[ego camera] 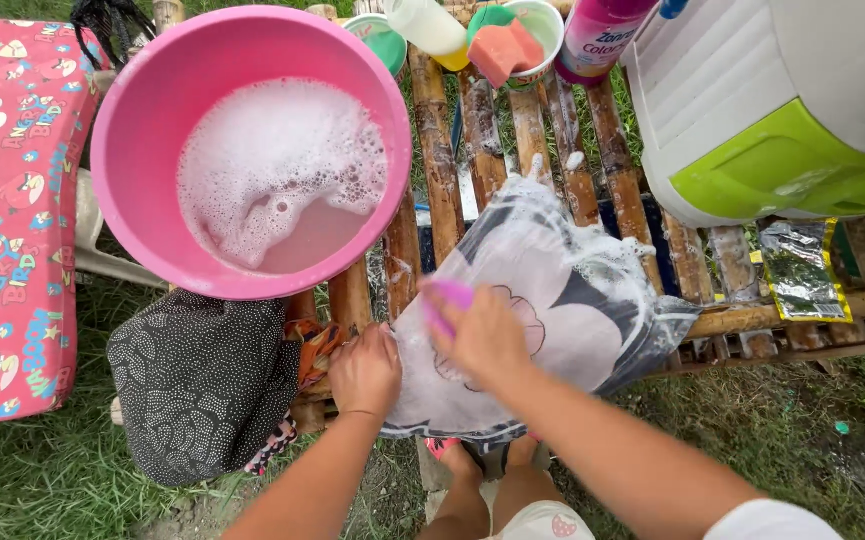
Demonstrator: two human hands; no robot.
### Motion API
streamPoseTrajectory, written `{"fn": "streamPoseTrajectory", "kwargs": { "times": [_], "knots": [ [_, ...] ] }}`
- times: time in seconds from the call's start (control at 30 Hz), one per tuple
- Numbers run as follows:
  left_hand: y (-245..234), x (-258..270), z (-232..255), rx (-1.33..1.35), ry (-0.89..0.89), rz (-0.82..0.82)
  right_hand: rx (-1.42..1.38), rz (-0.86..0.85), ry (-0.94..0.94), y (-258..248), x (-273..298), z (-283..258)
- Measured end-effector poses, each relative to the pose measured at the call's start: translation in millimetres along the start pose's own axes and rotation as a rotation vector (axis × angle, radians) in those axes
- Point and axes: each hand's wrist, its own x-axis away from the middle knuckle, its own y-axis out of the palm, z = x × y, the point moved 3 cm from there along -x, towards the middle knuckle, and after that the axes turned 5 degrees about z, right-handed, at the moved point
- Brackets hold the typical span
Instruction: Manually scrub and wash several floor mats using a brush, soap, and a basin of water in an outdoor setting.
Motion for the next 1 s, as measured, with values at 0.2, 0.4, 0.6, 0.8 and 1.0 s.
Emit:
{"fn": "streamPoseTrajectory", "kwargs": {
  "times": [0.2, 0.4, 0.6, 0.8, 1.0],
  "knots": [
    [-2, 1, 1, 0.044, -0.013, 0.050, 0.214, -0.165, 0.149, -30, -103, 93],
    [-1, 2, 3, -0.010, -0.020, 0.028, -0.041, -0.195, 0.480, 4, -82, 47],
    [7, 6, -6, -0.033, 0.022, 0.059, 0.189, -0.282, 0.049, -26, -49, 63],
    [3, 6, 0, -0.051, -0.009, 0.016, 0.175, 0.042, 0.377, 6, -104, 101],
    [-1, 4, -2, -0.072, 0.031, -0.026, -0.049, -0.057, -0.035, -26, 42, 17]
  ]
}}
